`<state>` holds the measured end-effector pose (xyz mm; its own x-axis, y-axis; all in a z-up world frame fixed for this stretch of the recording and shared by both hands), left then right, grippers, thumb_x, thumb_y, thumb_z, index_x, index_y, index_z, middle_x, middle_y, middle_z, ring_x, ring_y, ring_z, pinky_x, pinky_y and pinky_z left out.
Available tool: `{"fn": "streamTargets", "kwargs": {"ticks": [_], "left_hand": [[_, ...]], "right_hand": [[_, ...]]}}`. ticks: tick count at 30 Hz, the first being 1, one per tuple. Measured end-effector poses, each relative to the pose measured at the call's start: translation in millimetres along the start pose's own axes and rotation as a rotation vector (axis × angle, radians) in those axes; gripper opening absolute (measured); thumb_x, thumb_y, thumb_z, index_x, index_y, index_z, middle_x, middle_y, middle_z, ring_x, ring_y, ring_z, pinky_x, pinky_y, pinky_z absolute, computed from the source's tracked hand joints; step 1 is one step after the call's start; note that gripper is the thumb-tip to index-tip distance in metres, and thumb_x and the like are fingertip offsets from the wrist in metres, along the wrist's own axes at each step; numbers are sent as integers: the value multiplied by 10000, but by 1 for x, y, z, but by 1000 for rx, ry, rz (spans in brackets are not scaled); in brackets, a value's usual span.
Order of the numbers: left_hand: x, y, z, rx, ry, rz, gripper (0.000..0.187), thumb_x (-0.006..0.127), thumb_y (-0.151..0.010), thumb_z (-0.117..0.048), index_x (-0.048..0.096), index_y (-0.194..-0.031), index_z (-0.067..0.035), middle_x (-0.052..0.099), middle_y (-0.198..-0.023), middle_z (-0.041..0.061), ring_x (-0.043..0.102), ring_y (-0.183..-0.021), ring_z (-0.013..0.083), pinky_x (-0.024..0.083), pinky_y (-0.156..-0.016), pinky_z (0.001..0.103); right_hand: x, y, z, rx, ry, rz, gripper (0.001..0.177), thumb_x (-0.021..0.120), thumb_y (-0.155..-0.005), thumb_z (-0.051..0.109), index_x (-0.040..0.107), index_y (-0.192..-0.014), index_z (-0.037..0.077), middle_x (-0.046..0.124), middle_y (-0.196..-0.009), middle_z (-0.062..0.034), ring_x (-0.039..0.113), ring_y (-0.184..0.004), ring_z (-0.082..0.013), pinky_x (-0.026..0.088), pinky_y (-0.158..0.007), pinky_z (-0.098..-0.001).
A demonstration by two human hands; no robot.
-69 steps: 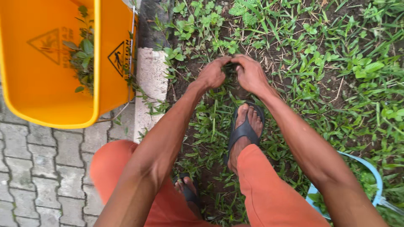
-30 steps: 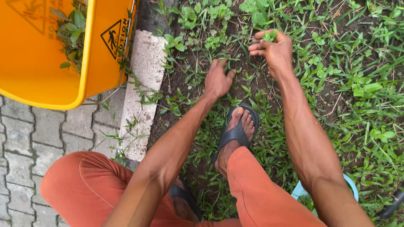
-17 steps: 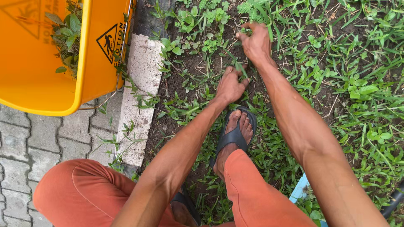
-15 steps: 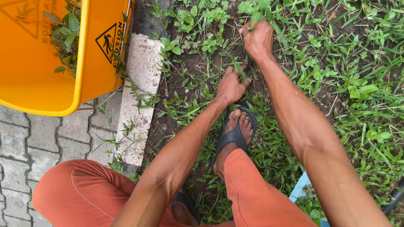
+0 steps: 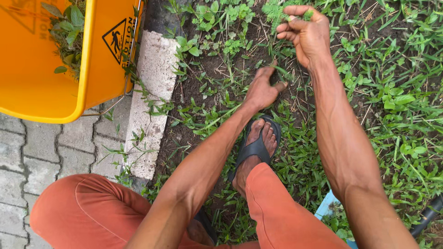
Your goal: The person pulls small weeds from a patch of grass by hand, placing the pulled vegetation into a light blue dustpan and then emptying the dustpan into a yellow bucket.
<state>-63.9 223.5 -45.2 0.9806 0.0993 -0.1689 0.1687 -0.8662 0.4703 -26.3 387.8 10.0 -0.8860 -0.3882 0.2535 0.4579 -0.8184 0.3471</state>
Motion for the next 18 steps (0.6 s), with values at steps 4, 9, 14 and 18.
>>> {"fn": "streamTargets", "kwargs": {"ticks": [4, 9, 14, 18], "left_hand": [[-9, 10, -9, 143, -184, 7, 790, 723, -849, -284, 372, -1539, -123, 477, -1500, 163, 593, -1238, 360, 454, -1059, 498], [-53, 15, 0, 66, -433, -26, 532, 636, -970, -345, 513, -1403, -60, 560, -1349, 178, 690, -1032, 366, 564, -877, 512], [-115, 21, 21, -32, -564, -216, 459, 579, -960, -268, 573, -1384, -92, 587, -1335, 189, 733, -854, 316, 605, -710, 463], [-143, 24, 39, -123, -644, -286, 653, 608, -931, -307, 444, -1477, 12, 599, -1280, 251, 725, -844, 375, 595, -710, 490]], "right_hand": [[20, 21, -22, 81, 10, 72, 170, 558, -959, -103, 658, -1096, -92, 715, -1014, -193, 742, -824, -235, 664, -709, -327], [34, 31, -59, 182, 46, 73, 131, 676, -933, -100, 664, -1054, -54, 703, -960, -198, 726, -758, -218, 630, -633, -301], [47, 33, -88, 214, 316, 49, 212, 670, -895, -84, 718, -1098, -45, 739, -1025, -176, 762, -768, -199, 658, -645, -281], [76, 34, -80, -86, 775, 64, 383, 796, -799, -31, 707, -1170, 7, 731, -1061, -157, 716, -806, -183, 607, -651, -274]]}}
Point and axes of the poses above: each hand's wrist, its own y-axis away from the middle knuckle, its own x-axis out of the palm, z = x × y, the point moved 8 cm from there along -y, towards the middle knuckle
